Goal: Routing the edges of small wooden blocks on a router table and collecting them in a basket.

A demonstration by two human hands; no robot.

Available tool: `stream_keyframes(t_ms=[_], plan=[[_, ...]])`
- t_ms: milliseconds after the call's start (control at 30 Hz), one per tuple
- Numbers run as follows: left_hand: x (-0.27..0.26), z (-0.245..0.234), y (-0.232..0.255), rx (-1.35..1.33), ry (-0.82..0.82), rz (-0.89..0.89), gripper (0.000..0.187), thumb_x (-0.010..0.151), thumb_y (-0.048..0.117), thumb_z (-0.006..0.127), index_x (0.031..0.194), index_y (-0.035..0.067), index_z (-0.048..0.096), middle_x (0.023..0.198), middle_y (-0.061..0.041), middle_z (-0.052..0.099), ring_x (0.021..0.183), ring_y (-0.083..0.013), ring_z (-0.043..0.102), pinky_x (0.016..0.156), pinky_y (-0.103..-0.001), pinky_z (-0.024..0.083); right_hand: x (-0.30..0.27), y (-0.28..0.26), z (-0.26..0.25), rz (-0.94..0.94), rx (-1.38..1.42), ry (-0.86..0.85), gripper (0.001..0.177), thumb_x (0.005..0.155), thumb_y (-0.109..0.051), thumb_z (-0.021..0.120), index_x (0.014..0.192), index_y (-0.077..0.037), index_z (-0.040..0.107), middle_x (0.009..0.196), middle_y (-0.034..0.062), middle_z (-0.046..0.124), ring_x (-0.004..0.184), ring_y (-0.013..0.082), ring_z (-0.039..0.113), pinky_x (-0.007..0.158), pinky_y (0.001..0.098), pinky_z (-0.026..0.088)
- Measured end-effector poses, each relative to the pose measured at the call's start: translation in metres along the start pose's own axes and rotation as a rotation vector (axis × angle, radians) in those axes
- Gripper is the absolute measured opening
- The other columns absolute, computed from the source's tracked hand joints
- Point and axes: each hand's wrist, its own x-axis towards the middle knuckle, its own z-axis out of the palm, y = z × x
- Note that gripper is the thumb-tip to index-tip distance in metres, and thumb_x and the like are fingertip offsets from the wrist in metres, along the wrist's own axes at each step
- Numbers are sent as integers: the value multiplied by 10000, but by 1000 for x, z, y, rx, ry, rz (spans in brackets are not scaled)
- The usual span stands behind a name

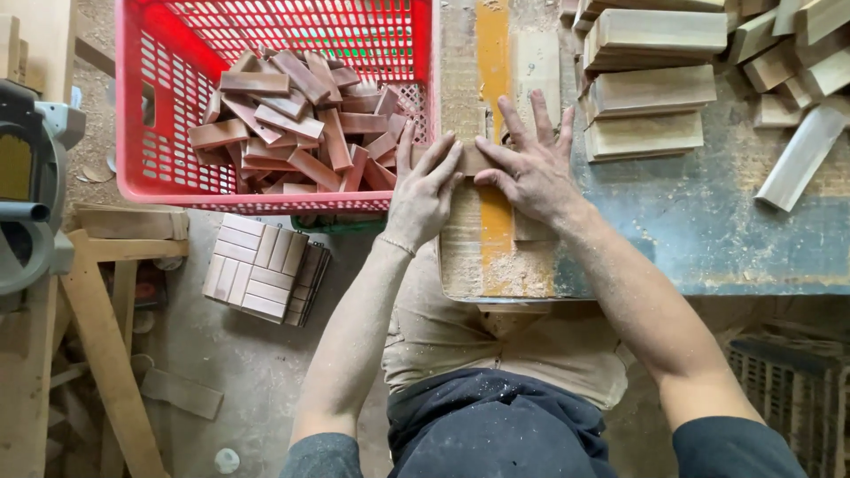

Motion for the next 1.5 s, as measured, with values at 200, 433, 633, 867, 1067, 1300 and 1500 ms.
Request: stream_keyframes(t_ms=[200,433,633,867,1067,1300,1500], plan=[[22,-5,-7,-52,-131,-54,411,1052,206,618,1451,115,581,1524,-24,537,1523,-433,164,1292,-573,183,20,16,-6,-5,-8,-143,680,1021,-744,363,1551,-357,539,1725,-10,-57,1529,326,-198,1143,713,-167],[30,-1,-15,-54,-80,-30,397,1046,197,649,1433,124,602,1499,-27,565,1514,-411,199,1277,-583,268,29,23,-5,5,42,-162,650,1027,-697,437,1554,-330,537,1713,-12,-92,1519,290,-233,1151,700,-180],[42,3,-22,-16,-90,-29,395,1046,206,645,1432,125,609,1511,-22,556,1519,-428,156,1290,-555,217,48,20,-16,87,128,-221,635,967,-656,515,1507,-326,546,1718,67,24,1507,347,-202,1160,665,-181],[72,19,-48,-25,-129,-78,409,1038,285,646,1433,182,615,1520,15,545,1527,-382,111,1271,-541,220,81,32,-22,182,110,-282,587,964,-611,510,1494,-360,521,1709,90,86,1525,370,-122,1194,632,-102],[109,37,-83,176,-205,-174,493,1039,461,607,1510,335,530,1650,-14,283,1560,-305,71,1250,-601,128,124,47,-17,283,139,-263,597,919,-647,543,1461,-399,527,1694,106,167,1541,360,-65,1180,632,-116],[138,57,-110,295,-1,-85,513,953,517,667,1339,180,664,1326,-112,589,1265,-323,488,1095,-468,442,141,65,19,234,-152,-115,667,1014,-690,317,1556,-314,416,1687,150,135,1526,402,-84,1170,642,-132],[162,15,-93,-345,-90,-457,261,963,547,632,992,320,758,771,-13,744,826,-193,764,704,-360,619,126,97,-6,74,277,128,536,945,-142,718,1436,-329,614,1308,23,670,1242,257,623,1062,442,502]])
